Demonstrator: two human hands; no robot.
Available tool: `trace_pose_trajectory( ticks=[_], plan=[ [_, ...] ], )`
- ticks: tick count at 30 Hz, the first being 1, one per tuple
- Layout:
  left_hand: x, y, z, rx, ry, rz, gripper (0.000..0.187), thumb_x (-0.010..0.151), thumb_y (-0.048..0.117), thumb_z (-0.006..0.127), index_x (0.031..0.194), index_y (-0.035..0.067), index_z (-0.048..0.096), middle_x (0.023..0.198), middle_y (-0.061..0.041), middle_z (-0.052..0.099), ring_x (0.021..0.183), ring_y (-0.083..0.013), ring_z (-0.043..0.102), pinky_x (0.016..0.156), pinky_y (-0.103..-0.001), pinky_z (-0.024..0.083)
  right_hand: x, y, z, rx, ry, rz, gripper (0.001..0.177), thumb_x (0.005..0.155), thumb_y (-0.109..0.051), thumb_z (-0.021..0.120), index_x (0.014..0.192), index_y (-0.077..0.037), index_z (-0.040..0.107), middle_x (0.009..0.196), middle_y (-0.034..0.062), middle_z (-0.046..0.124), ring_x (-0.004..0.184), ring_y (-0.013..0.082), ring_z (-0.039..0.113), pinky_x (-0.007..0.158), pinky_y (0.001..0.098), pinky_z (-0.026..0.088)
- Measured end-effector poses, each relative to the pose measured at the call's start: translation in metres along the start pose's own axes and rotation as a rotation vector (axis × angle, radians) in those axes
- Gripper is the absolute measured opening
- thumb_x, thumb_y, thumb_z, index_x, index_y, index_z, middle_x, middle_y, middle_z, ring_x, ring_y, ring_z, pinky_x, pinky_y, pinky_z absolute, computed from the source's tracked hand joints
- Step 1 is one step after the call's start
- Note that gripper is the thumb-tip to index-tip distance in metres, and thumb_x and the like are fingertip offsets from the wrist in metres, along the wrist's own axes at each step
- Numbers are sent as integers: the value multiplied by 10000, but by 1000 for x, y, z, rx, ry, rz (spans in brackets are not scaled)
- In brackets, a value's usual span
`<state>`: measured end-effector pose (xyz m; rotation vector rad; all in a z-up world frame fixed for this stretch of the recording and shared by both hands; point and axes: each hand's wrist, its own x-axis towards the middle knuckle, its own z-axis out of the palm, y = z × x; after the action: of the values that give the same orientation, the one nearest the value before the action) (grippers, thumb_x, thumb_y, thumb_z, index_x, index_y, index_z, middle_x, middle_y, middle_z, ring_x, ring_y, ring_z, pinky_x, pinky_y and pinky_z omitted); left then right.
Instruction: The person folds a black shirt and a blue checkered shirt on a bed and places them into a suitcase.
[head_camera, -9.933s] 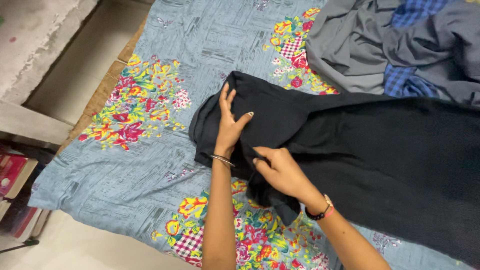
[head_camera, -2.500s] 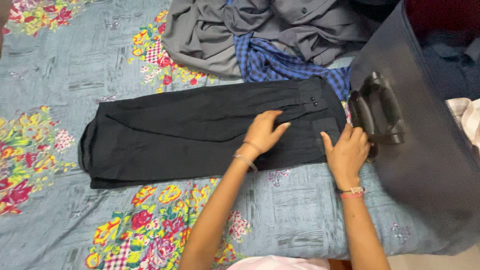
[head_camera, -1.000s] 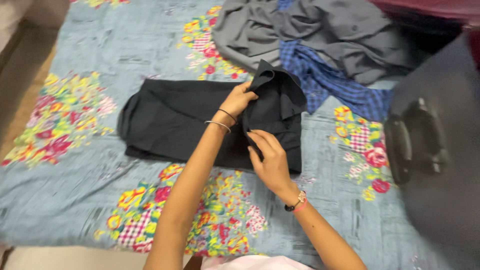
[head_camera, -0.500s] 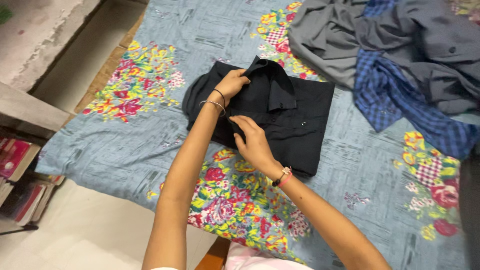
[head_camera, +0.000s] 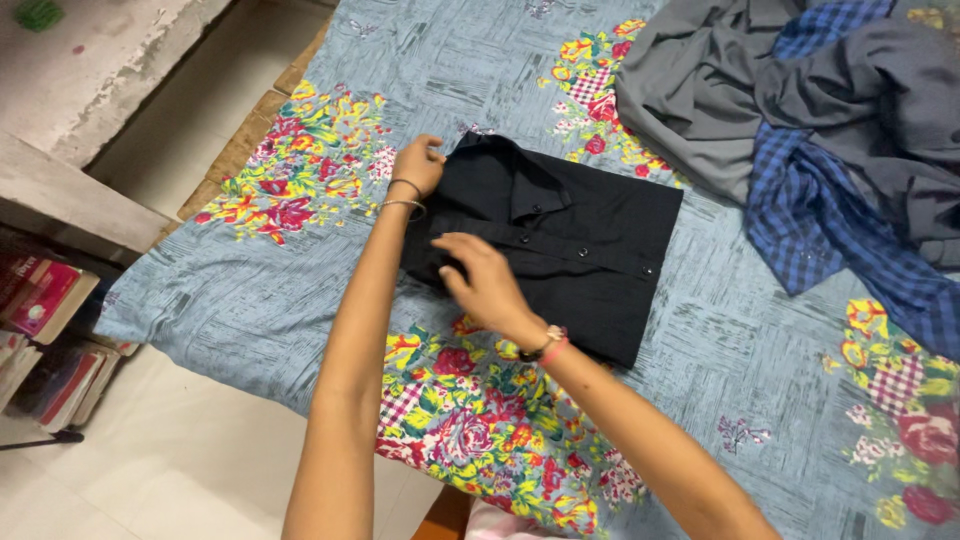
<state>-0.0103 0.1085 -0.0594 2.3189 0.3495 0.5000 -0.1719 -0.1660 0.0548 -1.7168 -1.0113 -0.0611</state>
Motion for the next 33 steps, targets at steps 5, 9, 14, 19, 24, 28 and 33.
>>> trace_pose_trajectory(
  ticks=[5,9,14,19,24,28,33],
  plan=[
    [-59,62,-47,65,283,161,310,829,49,683,1137,83,697,1084,-156,719,935,-337,702,819,-404,559,4,47,-55,-275,296,87,318,887,-46,705,1201,-89,672,1211,122,666,1063,311,672,948,401,552],
    [-120,130,-67,-84,22,295,226,947,194,705,1160,118,691,1131,-82,706,1005,-282,709,884,-390,576,21,92,-93,-555,413,153,588,826,-104,794,1369,-58,575,1275,176,612,1119,373,609,948,475,487],
    [-151,150,-75,418,-91,314,575,678,411,886,1115,110,662,1096,-100,641,1021,-343,615,816,-481,484,48,123,-103,-283,175,546,626,903,-212,760,1471,-116,514,1020,140,753,914,250,730,867,364,563],
    [-148,130,-83,353,-131,208,640,632,466,924,1071,102,635,984,-97,650,932,-331,632,791,-469,501,89,104,-90,337,-5,460,466,953,-101,659,1402,-110,537,1049,114,764,919,191,738,842,312,567],
    [-137,108,-83,187,-229,45,671,570,528,954,995,112,642,777,-65,643,817,-289,650,703,-431,520,108,111,-66,537,-75,377,396,956,46,504,1313,-100,593,1158,70,740,1032,152,723,906,291,564],
    [-138,98,-85,60,-190,59,647,567,537,949,926,92,647,779,-70,646,771,-271,670,704,-408,537,96,134,-55,-22,103,150,324,942,110,505,1134,-51,710,1087,103,752,1002,205,743,915,311,587],
    [-138,100,-91,18,-304,-139,604,613,570,892,930,106,670,787,-74,685,769,-255,705,734,-391,559,87,115,-50,-411,50,-206,274,876,106,593,1054,-76,696,1132,83,699,1110,294,647,957,399,513]
  ],
)
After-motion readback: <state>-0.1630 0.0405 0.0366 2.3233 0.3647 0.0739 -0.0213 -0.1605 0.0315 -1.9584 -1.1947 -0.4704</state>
